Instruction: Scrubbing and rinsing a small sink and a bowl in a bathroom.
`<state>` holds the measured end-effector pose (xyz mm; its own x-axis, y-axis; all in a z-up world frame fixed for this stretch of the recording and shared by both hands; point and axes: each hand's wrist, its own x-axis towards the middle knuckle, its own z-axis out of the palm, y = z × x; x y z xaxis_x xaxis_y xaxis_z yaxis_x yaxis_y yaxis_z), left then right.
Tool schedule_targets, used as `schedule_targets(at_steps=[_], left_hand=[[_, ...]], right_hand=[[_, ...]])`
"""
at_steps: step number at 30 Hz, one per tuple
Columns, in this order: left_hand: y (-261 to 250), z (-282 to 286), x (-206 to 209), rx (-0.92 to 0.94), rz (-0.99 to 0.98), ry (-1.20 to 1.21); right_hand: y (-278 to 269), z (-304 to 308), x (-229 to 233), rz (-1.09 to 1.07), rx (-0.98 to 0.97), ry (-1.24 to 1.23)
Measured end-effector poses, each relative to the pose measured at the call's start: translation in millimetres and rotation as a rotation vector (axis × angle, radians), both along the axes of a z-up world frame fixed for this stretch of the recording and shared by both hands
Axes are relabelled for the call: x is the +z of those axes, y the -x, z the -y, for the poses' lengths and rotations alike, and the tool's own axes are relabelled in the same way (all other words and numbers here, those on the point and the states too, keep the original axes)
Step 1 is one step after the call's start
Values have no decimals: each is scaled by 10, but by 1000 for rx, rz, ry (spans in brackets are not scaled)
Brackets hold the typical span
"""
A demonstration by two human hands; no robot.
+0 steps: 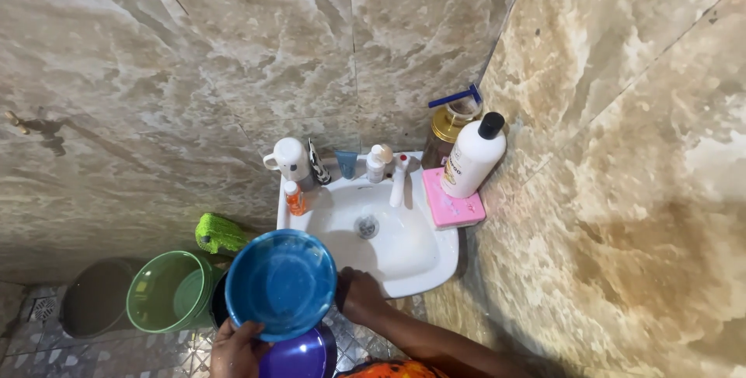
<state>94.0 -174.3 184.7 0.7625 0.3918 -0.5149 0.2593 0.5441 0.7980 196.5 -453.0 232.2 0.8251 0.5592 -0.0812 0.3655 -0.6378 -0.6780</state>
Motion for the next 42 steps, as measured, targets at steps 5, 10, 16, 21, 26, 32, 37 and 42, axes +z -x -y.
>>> schedule_targets(at_steps=[5, 10, 16, 21, 26, 32, 37, 42], left_hand=[[102, -179, 80, 30, 18, 12], [111, -198, 272, 22, -13, -22], [68, -461, -193, -72, -9, 18], [23, -513, -521, -128, 30, 28], [-27, -511, -672, -139, 47, 14], [-45, -460, -834, -94, -20, -44], [-39, -445, -881, -116, -20, -33], [-58, -398, -964, -81, 23, -36]], right_hand=[[146, 624, -307, 588, -189, 34], [39, 1179, -341, 536, -339, 140], [41, 927, -487, 470, -417, 150], [198, 729, -274, 340, -289, 184], [234, 1281, -322, 380, -519, 112], [-6, 1792, -591, 666, -558, 59], [132, 1684, -672, 665, -597, 60], [409, 1572, -741, 632, -573, -71]])
